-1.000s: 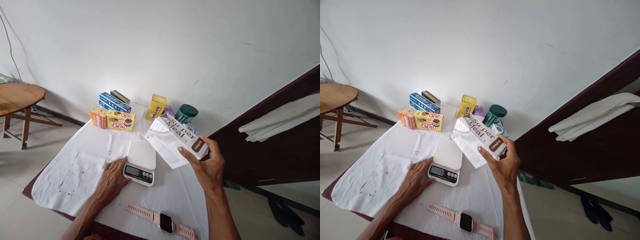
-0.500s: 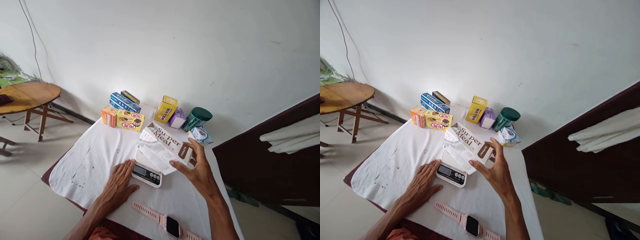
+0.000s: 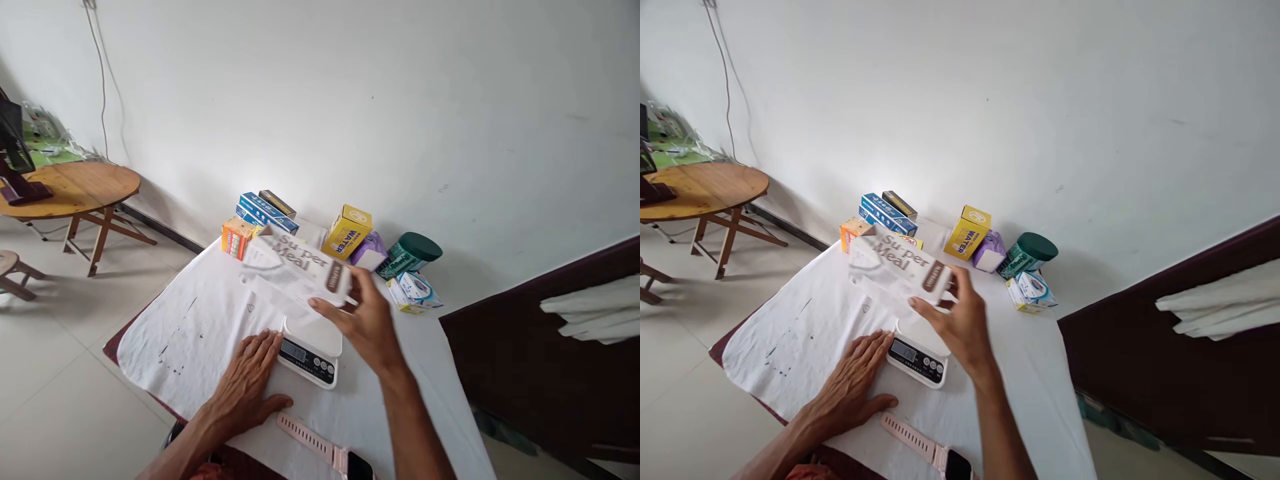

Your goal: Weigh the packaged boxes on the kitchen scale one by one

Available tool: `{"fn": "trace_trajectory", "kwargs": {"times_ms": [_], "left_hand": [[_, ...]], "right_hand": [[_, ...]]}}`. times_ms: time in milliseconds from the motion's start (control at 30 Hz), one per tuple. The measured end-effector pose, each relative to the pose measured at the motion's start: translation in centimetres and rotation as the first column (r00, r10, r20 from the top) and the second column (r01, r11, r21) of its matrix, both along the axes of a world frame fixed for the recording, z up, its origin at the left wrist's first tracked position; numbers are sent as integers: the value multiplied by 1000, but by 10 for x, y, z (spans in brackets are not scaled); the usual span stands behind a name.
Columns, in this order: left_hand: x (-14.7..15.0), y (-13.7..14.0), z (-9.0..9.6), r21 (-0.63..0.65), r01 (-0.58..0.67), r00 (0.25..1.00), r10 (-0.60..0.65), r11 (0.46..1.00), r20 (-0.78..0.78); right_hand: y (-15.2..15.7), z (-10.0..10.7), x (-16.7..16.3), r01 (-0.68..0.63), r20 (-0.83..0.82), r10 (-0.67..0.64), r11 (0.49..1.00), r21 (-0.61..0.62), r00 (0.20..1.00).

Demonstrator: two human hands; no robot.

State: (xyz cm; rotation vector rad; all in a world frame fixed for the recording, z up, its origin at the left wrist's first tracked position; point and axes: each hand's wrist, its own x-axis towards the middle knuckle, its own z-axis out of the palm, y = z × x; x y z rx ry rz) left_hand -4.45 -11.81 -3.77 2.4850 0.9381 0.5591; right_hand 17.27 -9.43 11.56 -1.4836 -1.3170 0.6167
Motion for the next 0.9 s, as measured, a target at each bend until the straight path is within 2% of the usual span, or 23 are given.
{"fn": "trace_trajectory", "kwargs": {"times_ms": [133, 300, 433, 567, 667, 733, 833, 900], "left_hand": [[-1, 2, 0, -17, 15, 1000, -15, 1000, 22], [-2, 3, -2, -28, 11, 999, -10, 1000, 50], [-1, 4, -4, -27, -3, 997, 5, 1000, 73], [-1, 6, -3, 1, -15, 998, 15, 1000, 61], [-1, 7, -4, 39, -18, 999, 16, 999, 47], [-1, 7, -6, 65, -13, 999, 11, 998, 40], [0, 8, -7, 90, -17, 999, 14, 996, 31], [1, 9, -6, 100, -27, 999, 24, 995, 34]], "right_hand": [[67, -23, -54, -175, -12, 176, 984, 35, 984], [128, -54, -86, -199, 32, 197, 978, 66, 980], [141, -60, -87, -197, 44, 195, 978, 66, 980], [131, -57, -82, -207, 65, 203, 976, 62, 977], [112, -51, -64, -181, 85, 176, 981, 65, 981], [98, -47, -38, -114, 91, 106, 990, 85, 990], [79, -46, 23, 115, 147, -140, 980, 162, 979], [69, -50, 74, 347, 226, -396, 910, 226, 890]]}}
